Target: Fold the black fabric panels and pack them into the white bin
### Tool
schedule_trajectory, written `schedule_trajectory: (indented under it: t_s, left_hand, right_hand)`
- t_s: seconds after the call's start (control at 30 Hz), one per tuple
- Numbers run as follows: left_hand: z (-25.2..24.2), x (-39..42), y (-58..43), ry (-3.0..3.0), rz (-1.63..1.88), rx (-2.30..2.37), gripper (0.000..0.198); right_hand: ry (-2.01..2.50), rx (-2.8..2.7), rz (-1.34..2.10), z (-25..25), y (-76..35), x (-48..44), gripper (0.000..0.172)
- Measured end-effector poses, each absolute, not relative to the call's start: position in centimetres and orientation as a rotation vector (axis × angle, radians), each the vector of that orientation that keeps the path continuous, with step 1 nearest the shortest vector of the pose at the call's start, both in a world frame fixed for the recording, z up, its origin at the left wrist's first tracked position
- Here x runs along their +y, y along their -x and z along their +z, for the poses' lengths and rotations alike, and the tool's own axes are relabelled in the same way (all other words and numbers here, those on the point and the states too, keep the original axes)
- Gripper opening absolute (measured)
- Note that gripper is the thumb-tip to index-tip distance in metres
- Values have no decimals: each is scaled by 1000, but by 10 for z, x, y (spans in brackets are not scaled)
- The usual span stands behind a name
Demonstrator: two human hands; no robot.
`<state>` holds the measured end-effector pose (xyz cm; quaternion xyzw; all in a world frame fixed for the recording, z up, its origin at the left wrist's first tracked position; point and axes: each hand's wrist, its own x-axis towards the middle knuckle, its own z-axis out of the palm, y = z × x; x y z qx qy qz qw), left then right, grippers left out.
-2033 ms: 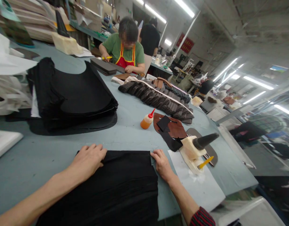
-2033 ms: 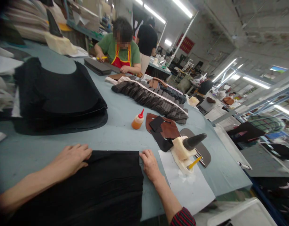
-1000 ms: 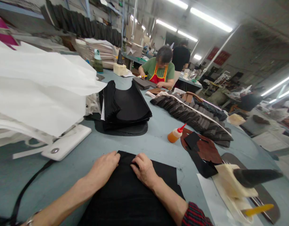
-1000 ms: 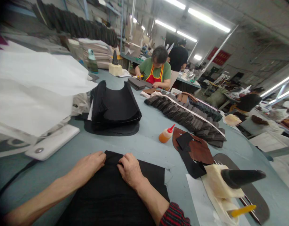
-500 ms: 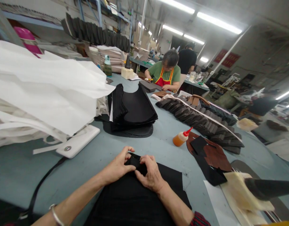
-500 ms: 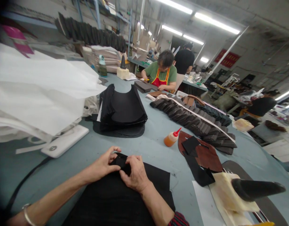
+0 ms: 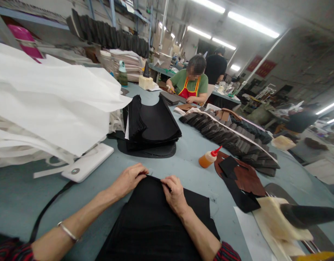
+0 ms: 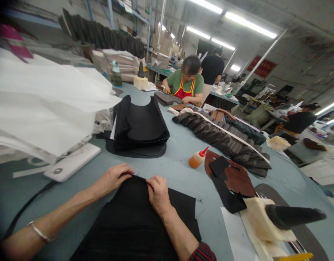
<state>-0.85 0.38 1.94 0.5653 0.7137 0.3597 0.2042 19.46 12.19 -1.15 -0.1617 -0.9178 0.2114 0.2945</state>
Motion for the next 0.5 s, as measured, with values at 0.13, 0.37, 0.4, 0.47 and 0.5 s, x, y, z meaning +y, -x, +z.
schedule_trajectory:
  t_s: [0.13, 0.37, 0.4, 0.47, 0.5]
  left_hand:
    - [22, -4, 18, -2019, 700, 2048, 25]
    - [14, -8, 20, -2258, 609, 2062, 26]
    - [13, -7, 20, -2275, 595, 2063, 26]
    - [12, -8, 20, -2322, 546, 2068, 25]
    - [11, -9, 20, -2350, 515, 2069, 26]
  right_hand:
    - [367, -2474, 515, -14, -199, 126, 25]
    - [357, -2500, 511, -16, -200, 126, 27]
    - [364, -2505, 513, -16, -200, 126, 27]
    - [384, -2524, 505, -16, -201, 126, 28]
    - [397, -2543, 488, -15, -201, 126, 28]
